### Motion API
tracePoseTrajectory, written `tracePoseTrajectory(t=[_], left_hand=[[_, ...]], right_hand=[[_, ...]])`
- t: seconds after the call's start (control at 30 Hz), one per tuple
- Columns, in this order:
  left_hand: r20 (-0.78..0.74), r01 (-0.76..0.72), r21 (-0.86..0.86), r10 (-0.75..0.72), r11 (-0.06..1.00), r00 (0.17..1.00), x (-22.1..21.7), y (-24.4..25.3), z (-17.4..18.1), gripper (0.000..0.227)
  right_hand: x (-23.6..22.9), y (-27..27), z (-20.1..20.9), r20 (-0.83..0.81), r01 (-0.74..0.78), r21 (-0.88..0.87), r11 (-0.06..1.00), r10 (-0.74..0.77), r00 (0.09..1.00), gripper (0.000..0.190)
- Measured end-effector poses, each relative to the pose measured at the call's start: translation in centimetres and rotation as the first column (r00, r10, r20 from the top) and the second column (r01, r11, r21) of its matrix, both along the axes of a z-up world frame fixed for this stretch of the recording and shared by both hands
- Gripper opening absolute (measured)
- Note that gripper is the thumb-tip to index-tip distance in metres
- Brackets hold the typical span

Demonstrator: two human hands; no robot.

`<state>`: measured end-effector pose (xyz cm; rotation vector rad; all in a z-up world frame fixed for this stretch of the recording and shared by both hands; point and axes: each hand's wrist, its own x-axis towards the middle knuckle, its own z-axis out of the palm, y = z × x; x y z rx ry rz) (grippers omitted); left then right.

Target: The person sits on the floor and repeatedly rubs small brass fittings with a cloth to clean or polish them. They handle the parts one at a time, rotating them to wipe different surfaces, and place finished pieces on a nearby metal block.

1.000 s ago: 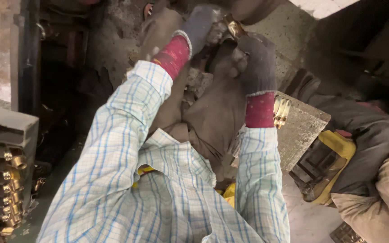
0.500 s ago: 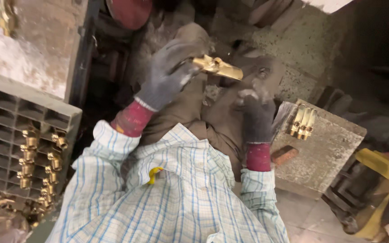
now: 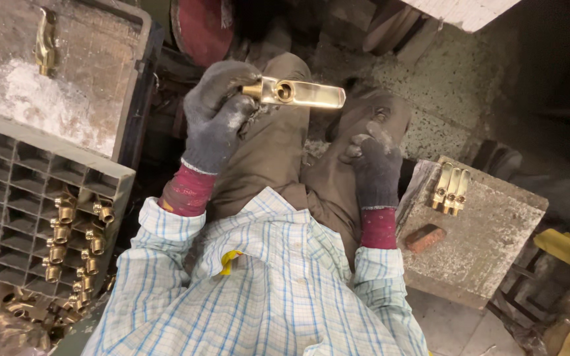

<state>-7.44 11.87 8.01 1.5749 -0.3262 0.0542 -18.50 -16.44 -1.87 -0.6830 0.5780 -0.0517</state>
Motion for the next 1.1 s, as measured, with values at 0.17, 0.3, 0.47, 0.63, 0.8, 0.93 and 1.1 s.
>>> tracePoseTrajectory(t=[0.17, 0.3, 0.47, 0.63, 0.8, 0.93, 1.1], left_hand=[[-0.480, -0.060, -0.231, -0.060, 0.971, 0.875, -0.9, -2.4, -0.9, 0.029], [-0.267, 0.095, -0.156, -0.134, 0.983, 0.954, -2.1, -4.3, -2.4, 0.029], [-0.585, 0.245, -0.304, -0.384, 0.921, 0.715, -4.4, -5.3, -4.3, 0.034], [-0.505, 0.303, -0.123, -0.322, 0.945, 0.801, -3.7, -4.4, -3.0, 0.039], [-0.012, 0.358, 0.389, -0.384, 0.849, 0.923, -2.0, -4.9, 0.3, 0.044], [0.136, 0.320, 0.399, -0.401, 0.859, 0.906, -2.0, -8.5, 0.2, 0.054], [0.170, 0.293, 0.341, -0.366, 0.893, 0.915, -2.4, -9.9, -0.7, 0.050]], right_hand=[[0.7, 2.9, 4.0, 0.062, -0.204, -0.153, 0.967, 0.216, 0.975, 0.037], [0.5, 6.9, 8.1, 0.156, -0.220, -0.553, 0.803, 0.359, 0.920, 0.042], [0.4, 8.0, 9.7, 0.184, -0.094, -0.720, 0.687, 0.321, 0.929, 0.048], [-0.9, 4.7, 6.4, -0.166, -0.102, -0.978, -0.183, 0.376, 0.912, 0.032], [-1.5, 5.2, 3.7, -0.260, -0.284, -0.734, 0.616, 0.132, 0.957, 0.031], [-0.5, 5.6, 4.3, 0.162, -0.115, -0.551, 0.827, 0.241, 0.957, 0.035], [1.1, 5.7, 5.6, 0.280, -0.186, -0.047, 0.981, 0.192, 0.941, 0.036]])
